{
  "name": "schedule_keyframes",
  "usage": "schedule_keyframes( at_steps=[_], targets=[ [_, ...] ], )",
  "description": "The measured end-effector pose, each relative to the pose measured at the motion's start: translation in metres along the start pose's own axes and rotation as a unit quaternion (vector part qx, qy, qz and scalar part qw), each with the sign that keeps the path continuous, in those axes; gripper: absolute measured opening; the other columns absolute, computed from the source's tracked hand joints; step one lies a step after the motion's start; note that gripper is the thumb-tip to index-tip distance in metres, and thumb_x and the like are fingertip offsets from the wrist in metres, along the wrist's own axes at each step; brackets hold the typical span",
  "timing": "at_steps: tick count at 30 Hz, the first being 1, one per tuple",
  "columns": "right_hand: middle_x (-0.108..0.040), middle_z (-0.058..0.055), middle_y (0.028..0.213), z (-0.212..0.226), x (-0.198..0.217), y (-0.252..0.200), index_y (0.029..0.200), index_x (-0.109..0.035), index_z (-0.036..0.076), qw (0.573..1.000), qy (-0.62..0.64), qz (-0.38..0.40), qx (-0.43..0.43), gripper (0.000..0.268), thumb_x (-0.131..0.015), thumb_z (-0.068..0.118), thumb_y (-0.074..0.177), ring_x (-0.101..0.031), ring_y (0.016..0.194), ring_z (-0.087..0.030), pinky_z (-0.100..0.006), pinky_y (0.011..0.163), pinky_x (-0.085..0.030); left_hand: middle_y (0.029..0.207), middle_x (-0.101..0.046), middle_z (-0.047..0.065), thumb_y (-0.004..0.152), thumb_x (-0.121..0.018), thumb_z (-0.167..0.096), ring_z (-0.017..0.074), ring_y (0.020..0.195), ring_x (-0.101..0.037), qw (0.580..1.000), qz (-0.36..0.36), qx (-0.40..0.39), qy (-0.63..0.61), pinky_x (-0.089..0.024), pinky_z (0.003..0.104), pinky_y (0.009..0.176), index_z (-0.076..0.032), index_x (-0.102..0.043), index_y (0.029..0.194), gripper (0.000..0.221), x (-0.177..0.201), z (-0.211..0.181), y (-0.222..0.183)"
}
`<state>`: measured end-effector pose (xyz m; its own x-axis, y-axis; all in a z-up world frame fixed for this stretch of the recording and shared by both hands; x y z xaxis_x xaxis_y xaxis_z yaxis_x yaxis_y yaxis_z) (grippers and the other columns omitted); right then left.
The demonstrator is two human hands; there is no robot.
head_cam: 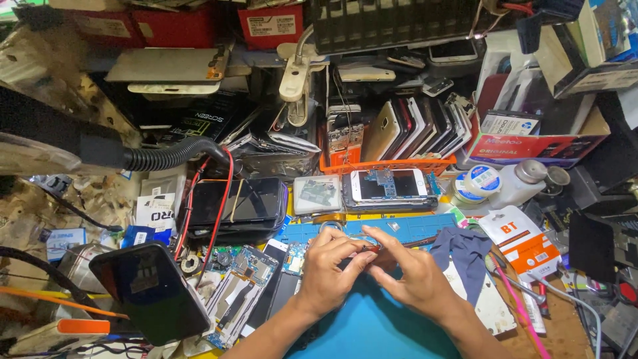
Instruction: Disassembling a smartphone to remove the battery and inspect internal components on a repair bench.
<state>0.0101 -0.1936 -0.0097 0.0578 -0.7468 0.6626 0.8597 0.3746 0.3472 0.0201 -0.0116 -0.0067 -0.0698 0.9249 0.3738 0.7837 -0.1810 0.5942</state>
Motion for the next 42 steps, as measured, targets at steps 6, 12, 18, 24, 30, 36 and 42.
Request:
schedule_keyframes(
  at_steps=[6,12,18,24,30,36,42],
  targets=[
    [-0.082,0.0,0.103,-0.005,0.0,0.0,0.149,-0.047,0.021,1.0,-0.02,-0.002,0.009,0.072,-0.074,0.015,0.083,-0.082,0.081,-0.014,-0.027,0.072,-0.064,0.099,-0.079,0.006,0.097,-0.069,-0.015,0.022,0.083,-0.068,0.999,0.03,-0.018,-0.04,-0.051,0.034,0.078,-0.008,-0.077,0.1,0.011,-0.001,-0.002,-0.002],
    [-0.082,0.002,0.095,-0.002,-0.001,0.001,0.148,-0.048,0.018,1.0,-0.002,-0.006,0.011,0.069,-0.074,0.012,0.084,-0.081,0.079,-0.011,-0.024,0.075,-0.062,0.099,-0.08,0.005,0.096,-0.071,-0.013,0.0208,0.081,-0.069,0.999,0.025,-0.009,-0.043,-0.052,0.033,0.076,-0.008,-0.078,0.097,0.008,-0.003,0.004,-0.003],
    [-0.082,0.002,0.092,-0.002,0.0,0.001,0.149,-0.047,0.018,1.0,-0.015,-0.003,0.015,0.071,-0.074,0.013,0.084,-0.081,0.078,-0.011,-0.025,0.07,-0.064,0.092,-0.077,0.006,0.097,-0.069,-0.014,0.0201,0.08,-0.068,0.998,0.033,0.01,-0.057,-0.053,0.033,0.074,-0.006,-0.077,0.096,0.011,-0.003,0.003,-0.003],
    [-0.081,0.0,0.102,-0.002,0.001,0.001,0.149,-0.048,0.017,1.0,-0.02,-0.006,0.021,0.07,-0.076,0.014,0.085,-0.081,0.082,-0.012,-0.025,0.071,-0.064,0.097,-0.077,0.006,0.098,-0.067,-0.013,0.0206,0.085,-0.07,0.998,0.036,0.003,-0.058,-0.055,0.033,0.079,-0.007,-0.076,0.097,0.011,-0.004,0.005,-0.004],
    [-0.074,-0.001,0.127,-0.002,0.001,0.0,0.15,-0.046,0.018,1.0,-0.018,0.007,0.015,0.07,-0.075,0.014,0.086,-0.079,0.084,-0.011,-0.025,0.071,-0.064,0.094,-0.077,0.004,0.098,-0.068,-0.013,0.0195,0.083,-0.068,0.998,0.041,0.005,-0.046,-0.054,0.032,0.078,-0.007,-0.076,0.099,0.01,-0.004,0.007,-0.005],
    [-0.073,-0.001,0.13,0.001,0.002,0.001,0.149,-0.047,0.018,1.0,-0.016,0.006,0.011,0.069,-0.075,0.014,0.087,-0.081,0.089,-0.012,-0.027,0.078,-0.064,0.095,-0.076,0.004,0.099,-0.066,-0.013,0.0197,0.084,-0.068,0.998,0.049,0.011,-0.045,-0.053,0.033,0.078,-0.007,-0.075,0.1,0.011,-0.004,0.007,-0.005],
    [-0.082,-0.012,0.082,0.02,0.01,0.013,0.144,-0.056,0.007,0.999,0.026,-0.022,0.023,0.07,-0.076,-0.001,0.077,-0.08,0.067,-0.028,-0.039,0.062,-0.066,0.078,-0.075,0.013,0.095,-0.072,-0.011,0.0292,0.075,-0.072,0.993,0.027,0.04,-0.104,-0.058,0.037,0.071,-0.004,-0.079,0.099,0.01,-0.003,0.006,0.0]
  ],
)
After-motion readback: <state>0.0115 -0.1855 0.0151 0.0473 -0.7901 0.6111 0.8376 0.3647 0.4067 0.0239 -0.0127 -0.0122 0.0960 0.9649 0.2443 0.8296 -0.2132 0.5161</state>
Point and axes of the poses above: each hand's wrist, its own y-axis towards the middle knuckle, its own x-axis out of the back of the hand, z = x × y, the point moved 2 cm from there along y, towards the middle knuckle
